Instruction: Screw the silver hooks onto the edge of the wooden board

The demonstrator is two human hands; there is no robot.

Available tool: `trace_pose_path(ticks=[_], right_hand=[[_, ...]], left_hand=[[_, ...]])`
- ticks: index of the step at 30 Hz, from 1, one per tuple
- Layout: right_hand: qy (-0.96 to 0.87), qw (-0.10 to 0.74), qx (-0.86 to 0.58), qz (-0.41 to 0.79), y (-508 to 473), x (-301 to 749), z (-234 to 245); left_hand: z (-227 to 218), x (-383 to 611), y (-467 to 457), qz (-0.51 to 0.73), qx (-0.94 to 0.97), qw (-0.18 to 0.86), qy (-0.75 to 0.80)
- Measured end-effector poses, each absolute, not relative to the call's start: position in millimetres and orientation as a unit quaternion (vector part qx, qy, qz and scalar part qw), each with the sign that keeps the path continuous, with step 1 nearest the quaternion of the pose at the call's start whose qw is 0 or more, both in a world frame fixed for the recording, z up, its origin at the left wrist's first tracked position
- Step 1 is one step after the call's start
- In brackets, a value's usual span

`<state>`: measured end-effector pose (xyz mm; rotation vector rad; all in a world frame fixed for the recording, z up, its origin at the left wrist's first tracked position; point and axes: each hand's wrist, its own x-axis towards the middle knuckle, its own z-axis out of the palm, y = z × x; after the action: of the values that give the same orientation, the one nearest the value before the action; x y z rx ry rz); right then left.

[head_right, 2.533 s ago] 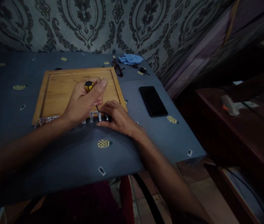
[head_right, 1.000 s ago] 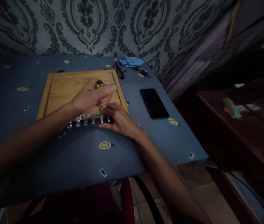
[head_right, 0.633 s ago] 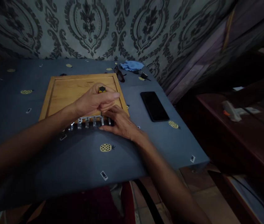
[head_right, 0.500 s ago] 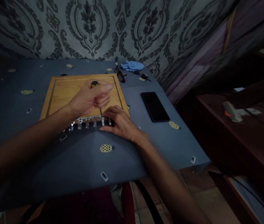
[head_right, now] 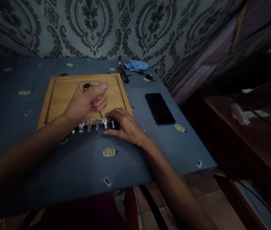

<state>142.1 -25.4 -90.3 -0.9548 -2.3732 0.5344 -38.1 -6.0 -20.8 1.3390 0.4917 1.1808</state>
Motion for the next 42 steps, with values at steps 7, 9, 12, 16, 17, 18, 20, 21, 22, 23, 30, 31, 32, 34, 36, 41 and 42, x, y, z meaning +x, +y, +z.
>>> trace_pose_path(ticks=[7, 9, 12, 16, 17, 18, 20, 21, 22, 23, 30, 31, 32, 34, 36, 41, 42], right_hand=[[-0.879, 0.259, -0.351, 0.191, -26.3, 142.8, -89.8], [-0.880, 0.260, -0.350, 0.190, -26.2, 143.1, -90.4], [-0.880, 0.261, -0.349, 0.191, -26.6, 144.1, -90.2], [-0.874, 0.259, -0.357, 0.204, -28.0, 145.0, -88.6], [-0.873, 0.259, -0.359, 0.207, -28.3, 145.1, -88.4], [-0.872, 0.260, -0.359, 0.209, -28.4, 145.2, -88.3], [-0.873, 0.262, -0.356, 0.207, -28.3, 145.5, -88.6], [-0.873, 0.263, -0.354, 0.206, -28.1, 145.6, -88.8], [-0.874, 0.263, -0.352, 0.206, -27.9, 145.7, -89.1], [-0.875, 0.263, -0.351, 0.205, -27.7, 145.8, -89.4], [-0.872, 0.255, -0.362, 0.211, -28.4, 146.6, -88.7], [-0.871, 0.252, -0.363, 0.213, -28.7, 146.8, -88.1], [-0.871, 0.250, -0.364, 0.215, -29.0, 146.8, -87.6], [-0.871, 0.248, -0.364, 0.217, -29.5, 146.9, -86.5], [-0.872, 0.250, -0.362, 0.214, -29.7, 146.8, -85.7], [-0.876, 0.257, -0.354, 0.205, -29.4, 146.4, -85.7], [-0.876, 0.257, -0.354, 0.205, -29.4, 146.2, -85.8]], left_hand=[[-20.9, -38.0, -6.5, 0.514, 0.585, 0.593, 0.206], [-19.8, -38.2, -6.9, 0.515, 0.583, 0.592, 0.208], [-16.1, -40.5, -7.2, 0.512, 0.585, 0.595, 0.204], [-10.3, -45.5, -5.7, 0.499, 0.592, 0.596, 0.211], [-9.6, -46.5, -5.1, 0.497, 0.595, 0.594, 0.214], [-9.3, -47.3, -4.6, 0.493, 0.599, 0.592, 0.216], [-9.7, -48.1, -3.9, 0.487, 0.606, 0.589, 0.220], [-10.2, -48.2, -3.8, 0.483, 0.610, 0.587, 0.222], [-10.7, -48.2, -4.0, 0.480, 0.613, 0.586, 0.224], [-11.1, -48.0, -4.3, 0.478, 0.615, 0.585, 0.228], [-12.0, -46.7, -6.1, 0.479, 0.613, 0.580, 0.244], [-12.5, -46.6, -5.8, 0.481, 0.611, 0.580, 0.240], [-13.1, -46.6, -5.5, 0.484, 0.610, 0.581, 0.237], [-14.3, -46.5, -4.8, 0.487, 0.607, 0.583, 0.234], [-15.2, -46.5, -4.5, 0.490, 0.607, 0.580, 0.235], [-15.3, -47.1, -4.5, 0.480, 0.614, 0.580, 0.238], [-15.3, -47.3, -4.5, 0.478, 0.614, 0.581, 0.241]])
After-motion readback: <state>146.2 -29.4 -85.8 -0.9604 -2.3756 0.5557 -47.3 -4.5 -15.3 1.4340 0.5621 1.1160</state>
